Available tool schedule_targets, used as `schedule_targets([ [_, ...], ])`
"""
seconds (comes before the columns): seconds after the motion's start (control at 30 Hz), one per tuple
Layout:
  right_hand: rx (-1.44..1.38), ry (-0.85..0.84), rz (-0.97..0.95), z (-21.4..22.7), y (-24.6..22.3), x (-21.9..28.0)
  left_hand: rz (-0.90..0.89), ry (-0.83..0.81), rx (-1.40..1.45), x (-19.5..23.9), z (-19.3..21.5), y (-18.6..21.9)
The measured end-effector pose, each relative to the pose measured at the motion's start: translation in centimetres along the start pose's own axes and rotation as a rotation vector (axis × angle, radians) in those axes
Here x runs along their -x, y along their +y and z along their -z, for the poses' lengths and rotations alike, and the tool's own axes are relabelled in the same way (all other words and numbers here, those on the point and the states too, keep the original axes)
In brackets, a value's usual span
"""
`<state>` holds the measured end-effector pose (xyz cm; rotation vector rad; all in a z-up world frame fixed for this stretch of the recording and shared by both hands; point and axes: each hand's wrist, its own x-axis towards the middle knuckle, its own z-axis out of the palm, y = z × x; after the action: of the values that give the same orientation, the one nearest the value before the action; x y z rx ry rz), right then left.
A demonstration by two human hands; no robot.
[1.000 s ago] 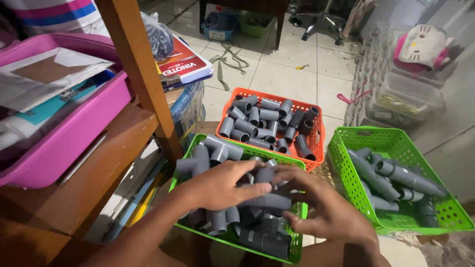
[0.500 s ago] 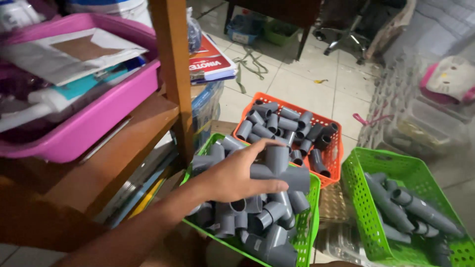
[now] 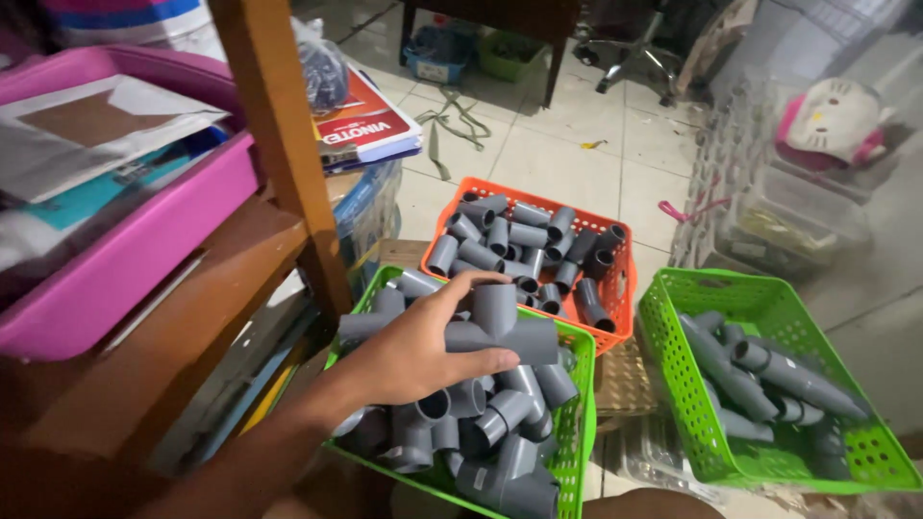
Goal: Sorting and inspecting grey PVC T-junction pipe fittings between plastic baskets
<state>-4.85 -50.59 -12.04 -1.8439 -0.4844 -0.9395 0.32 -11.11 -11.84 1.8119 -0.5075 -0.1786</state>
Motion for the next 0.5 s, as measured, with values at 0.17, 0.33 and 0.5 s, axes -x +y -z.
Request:
schedule_targets([
  [0.17, 0.041, 0.094, -0.016, -6.1, 1.1, -2.0, 0.030, -0.010, 0.019, 0.0, -0.3, 0.1],
  [0.33, 0.069, 0.173, -0.025, -13.3, 2.7, -5.8, 0.082, -0.010, -0.038, -0.2, -1.1, 0.3],
  [0.5, 0.383, -0.413, -0.244, -19.9, 9.8, -9.0, 0.279, -0.010, -0.187, -0.8, -1.7, 1.4],
])
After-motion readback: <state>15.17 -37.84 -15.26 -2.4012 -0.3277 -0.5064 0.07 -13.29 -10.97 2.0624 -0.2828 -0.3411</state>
